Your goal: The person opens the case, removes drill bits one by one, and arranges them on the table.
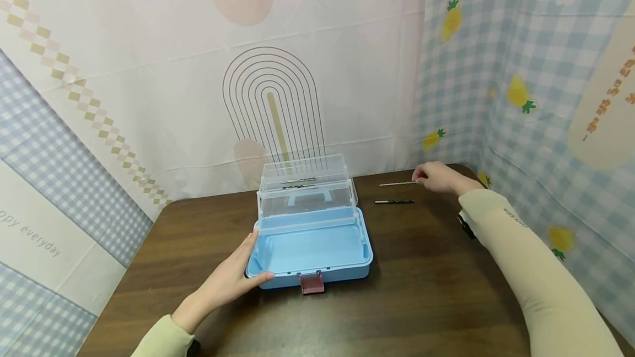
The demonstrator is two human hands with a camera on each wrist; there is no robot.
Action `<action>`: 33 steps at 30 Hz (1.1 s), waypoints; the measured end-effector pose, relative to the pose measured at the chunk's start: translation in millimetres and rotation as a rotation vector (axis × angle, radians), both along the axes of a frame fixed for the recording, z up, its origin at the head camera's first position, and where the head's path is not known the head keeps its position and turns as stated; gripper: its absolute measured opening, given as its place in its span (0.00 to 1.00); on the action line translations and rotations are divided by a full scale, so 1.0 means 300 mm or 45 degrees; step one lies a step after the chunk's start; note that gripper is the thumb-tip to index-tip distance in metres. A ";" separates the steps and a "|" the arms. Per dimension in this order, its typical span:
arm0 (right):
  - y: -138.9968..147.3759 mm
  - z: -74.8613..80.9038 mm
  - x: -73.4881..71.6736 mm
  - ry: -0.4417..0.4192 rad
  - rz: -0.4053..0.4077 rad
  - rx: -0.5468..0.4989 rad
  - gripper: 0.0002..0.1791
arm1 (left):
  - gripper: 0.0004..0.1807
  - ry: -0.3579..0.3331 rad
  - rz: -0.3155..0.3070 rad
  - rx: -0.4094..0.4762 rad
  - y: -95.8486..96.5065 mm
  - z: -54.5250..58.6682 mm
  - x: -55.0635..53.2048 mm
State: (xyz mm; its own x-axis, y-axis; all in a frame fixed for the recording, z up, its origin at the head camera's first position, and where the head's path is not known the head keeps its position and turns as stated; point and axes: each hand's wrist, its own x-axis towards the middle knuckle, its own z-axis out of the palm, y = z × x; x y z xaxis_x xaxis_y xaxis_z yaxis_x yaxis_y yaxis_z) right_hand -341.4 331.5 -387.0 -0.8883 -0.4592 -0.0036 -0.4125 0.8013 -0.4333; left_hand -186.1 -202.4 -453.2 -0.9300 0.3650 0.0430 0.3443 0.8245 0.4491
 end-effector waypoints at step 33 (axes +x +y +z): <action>-0.028 -0.224 0.015 -0.072 0.037 0.014 0.06 | 0.64 -0.004 0.003 -0.013 0.001 0.002 -0.004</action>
